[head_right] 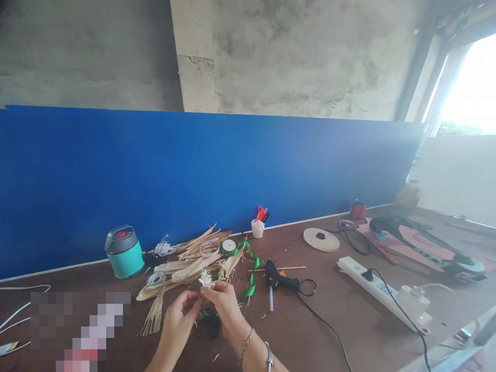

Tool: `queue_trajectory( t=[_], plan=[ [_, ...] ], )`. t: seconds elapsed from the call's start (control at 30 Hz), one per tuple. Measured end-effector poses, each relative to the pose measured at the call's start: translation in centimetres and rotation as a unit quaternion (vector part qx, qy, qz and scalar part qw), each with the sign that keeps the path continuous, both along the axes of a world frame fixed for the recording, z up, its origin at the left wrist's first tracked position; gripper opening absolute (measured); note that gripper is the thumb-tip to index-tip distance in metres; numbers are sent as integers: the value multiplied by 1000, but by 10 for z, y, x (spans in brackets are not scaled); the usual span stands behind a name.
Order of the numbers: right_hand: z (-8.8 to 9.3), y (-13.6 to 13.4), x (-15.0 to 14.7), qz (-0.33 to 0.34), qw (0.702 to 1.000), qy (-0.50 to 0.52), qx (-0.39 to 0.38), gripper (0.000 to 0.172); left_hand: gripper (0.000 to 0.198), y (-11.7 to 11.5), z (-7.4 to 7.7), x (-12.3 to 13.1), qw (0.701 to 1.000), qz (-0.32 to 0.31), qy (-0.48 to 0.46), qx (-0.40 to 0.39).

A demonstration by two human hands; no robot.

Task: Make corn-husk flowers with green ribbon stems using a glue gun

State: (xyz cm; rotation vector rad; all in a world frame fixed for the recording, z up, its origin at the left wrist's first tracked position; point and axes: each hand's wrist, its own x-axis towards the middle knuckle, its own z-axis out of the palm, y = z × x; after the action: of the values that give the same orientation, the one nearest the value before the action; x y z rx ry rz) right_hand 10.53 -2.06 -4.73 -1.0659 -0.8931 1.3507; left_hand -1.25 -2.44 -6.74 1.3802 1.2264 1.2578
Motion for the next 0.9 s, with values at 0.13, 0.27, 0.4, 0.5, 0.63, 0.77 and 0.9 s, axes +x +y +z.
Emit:
queue_trajectory(
  t=[0.13, 0.27, 0.4, 0.5, 0.63, 0.77, 0.9],
  plan=[
    [-1, -1, -4, 0, 999, -33, 1, 38, 31, -3, 0, -3, 998, 24, 49, 37],
    [4, -3, 0, 22, 992, -128, 0, 33, 34, -1, -3, -6, 998, 18, 51, 41],
    [20, 1, 44, 18, 952, -305, -14, 18, 39, 6, -8, -10, 999, 27, 18, -5],
    [29, 5, 99, -58, 886, -459, -33, 19, 40, 8, -8, -10, 998, 38, -23, -33],
    [20, 7, 149, -130, 775, -611, -97, 33, 45, 7, -4, -6, 994, 49, -70, -73],
    [1, 5, 159, -127, 713, -682, -102, 42, 48, 7, 1, -5, 986, 63, -120, -98],
    [-8, 6, 165, -141, 694, -699, -103, 37, 45, 8, 4, -8, 980, 75, -152, -102]
  ],
)
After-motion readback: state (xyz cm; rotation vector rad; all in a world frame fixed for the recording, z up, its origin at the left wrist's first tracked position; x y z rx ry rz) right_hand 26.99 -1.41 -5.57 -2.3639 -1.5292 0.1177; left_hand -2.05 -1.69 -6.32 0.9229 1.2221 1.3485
